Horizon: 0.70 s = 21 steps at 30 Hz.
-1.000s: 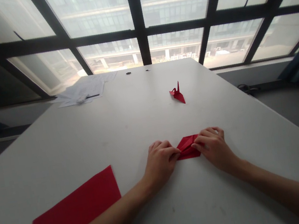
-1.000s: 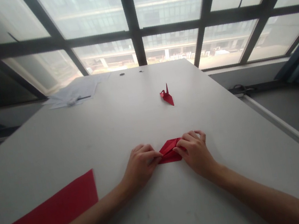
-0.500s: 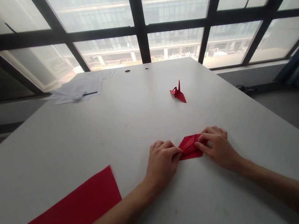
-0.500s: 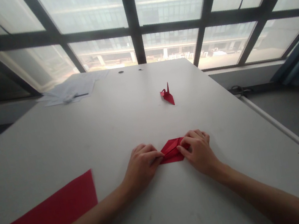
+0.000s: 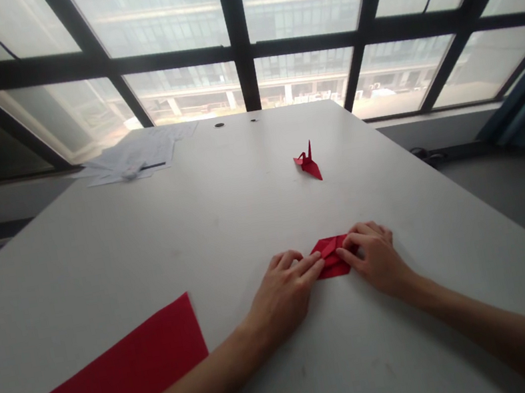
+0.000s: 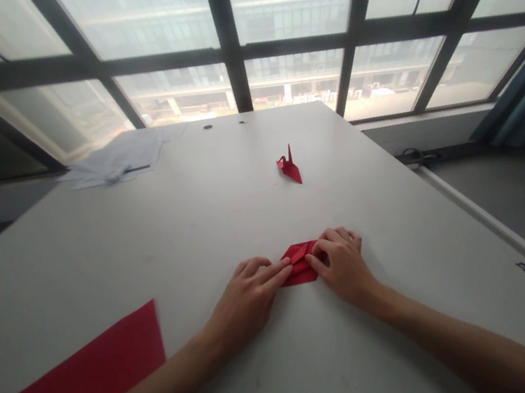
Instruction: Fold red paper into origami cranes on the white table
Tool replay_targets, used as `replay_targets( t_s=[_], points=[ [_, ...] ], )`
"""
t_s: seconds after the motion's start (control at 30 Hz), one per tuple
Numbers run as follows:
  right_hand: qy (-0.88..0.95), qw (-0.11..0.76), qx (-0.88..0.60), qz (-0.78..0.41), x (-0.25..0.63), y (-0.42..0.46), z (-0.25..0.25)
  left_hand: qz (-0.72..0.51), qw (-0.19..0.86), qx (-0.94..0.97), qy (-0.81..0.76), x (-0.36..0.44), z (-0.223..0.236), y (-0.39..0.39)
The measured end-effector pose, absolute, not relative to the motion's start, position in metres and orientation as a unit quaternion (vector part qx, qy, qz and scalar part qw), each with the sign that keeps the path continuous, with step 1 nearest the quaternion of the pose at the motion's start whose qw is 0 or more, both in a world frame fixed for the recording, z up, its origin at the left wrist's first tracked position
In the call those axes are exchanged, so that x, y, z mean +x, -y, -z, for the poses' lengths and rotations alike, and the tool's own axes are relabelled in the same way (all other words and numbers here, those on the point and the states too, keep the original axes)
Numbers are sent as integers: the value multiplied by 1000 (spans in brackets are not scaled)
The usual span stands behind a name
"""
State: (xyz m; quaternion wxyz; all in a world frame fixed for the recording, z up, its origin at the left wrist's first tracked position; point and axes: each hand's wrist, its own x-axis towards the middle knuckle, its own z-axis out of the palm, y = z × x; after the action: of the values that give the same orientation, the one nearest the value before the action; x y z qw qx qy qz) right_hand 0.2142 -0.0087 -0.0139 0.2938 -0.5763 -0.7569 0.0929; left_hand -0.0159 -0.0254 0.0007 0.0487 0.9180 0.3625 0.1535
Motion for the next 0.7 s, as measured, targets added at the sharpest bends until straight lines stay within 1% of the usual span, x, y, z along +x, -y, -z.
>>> replay_targets(
  t_s=[0.17,0.37,0.7],
  points=[
    [753,292,-582,-92,215,7,11,-123,19,929,-348,-16,-9,27],
    [729,329,-595,-77,232,9,4,-107,11,932,-347,-18,-6,25],
    [763,288,-576,-62,215,8,10,-120,5,928,-352,-19,0,24]
  ],
)
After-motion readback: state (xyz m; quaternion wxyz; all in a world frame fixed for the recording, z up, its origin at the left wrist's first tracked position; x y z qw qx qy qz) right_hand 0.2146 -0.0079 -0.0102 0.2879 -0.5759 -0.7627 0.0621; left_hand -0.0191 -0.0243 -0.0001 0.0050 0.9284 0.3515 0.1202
